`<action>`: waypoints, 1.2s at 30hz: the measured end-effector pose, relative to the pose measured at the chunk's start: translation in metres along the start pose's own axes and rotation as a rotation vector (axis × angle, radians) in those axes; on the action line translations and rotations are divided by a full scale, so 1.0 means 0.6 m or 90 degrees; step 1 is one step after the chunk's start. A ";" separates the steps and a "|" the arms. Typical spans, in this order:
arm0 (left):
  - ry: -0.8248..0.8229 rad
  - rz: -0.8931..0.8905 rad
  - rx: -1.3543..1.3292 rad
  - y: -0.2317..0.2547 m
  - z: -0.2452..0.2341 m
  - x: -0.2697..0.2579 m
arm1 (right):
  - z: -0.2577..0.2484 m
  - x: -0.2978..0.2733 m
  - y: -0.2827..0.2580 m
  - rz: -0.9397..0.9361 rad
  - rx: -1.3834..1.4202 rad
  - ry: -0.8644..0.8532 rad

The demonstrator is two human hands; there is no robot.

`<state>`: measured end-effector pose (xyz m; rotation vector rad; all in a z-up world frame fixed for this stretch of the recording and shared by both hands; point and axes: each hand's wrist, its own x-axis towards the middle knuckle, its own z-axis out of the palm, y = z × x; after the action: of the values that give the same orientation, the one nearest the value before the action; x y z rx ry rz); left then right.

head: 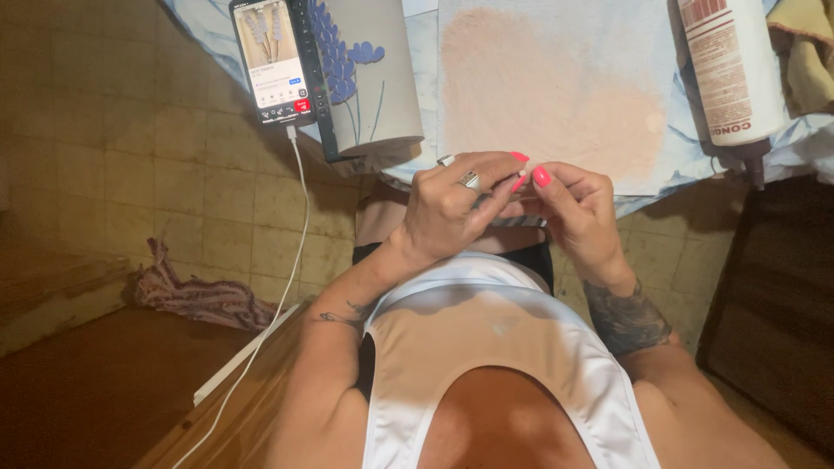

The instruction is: Decorating a white cylindrical object by gluing small blue floral cutouts onto its surface.

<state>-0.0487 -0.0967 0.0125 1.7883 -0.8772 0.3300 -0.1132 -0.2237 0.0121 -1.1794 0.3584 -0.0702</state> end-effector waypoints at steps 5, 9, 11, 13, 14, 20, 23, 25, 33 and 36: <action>-0.012 -0.001 -0.003 0.000 -0.001 0.000 | 0.000 0.000 0.002 0.009 0.006 0.009; -0.012 -0.009 -0.004 0.000 -0.002 -0.002 | 0.011 -0.001 -0.008 0.025 0.021 0.011; -0.015 -0.012 -0.007 -0.002 -0.002 -0.003 | 0.008 0.000 -0.007 0.038 0.033 -0.009; -0.018 -0.015 -0.009 -0.005 -0.002 -0.004 | 0.009 0.002 -0.009 0.051 0.045 -0.031; -0.017 -0.015 -0.012 -0.006 -0.001 -0.005 | 0.011 0.002 -0.012 0.054 0.048 -0.038; -0.010 -0.021 -0.025 -0.010 -0.005 -0.008 | 0.008 0.007 -0.007 0.065 0.056 -0.053; -0.015 -0.022 -0.033 -0.011 -0.007 -0.007 | 0.000 0.010 0.003 0.068 0.066 -0.047; -0.019 -0.026 -0.040 -0.012 -0.009 -0.008 | -0.003 0.010 0.008 0.070 0.068 -0.041; -0.028 -0.091 -0.136 -0.014 -0.008 -0.014 | 0.010 0.009 -0.003 0.095 0.098 -0.061; -0.016 -0.099 -0.144 -0.010 -0.009 -0.014 | -0.001 0.010 0.009 0.096 0.099 -0.066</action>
<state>-0.0496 -0.0875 0.0055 1.6415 -0.7561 0.1029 -0.1087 -0.2235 0.0053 -0.9948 0.3431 0.0919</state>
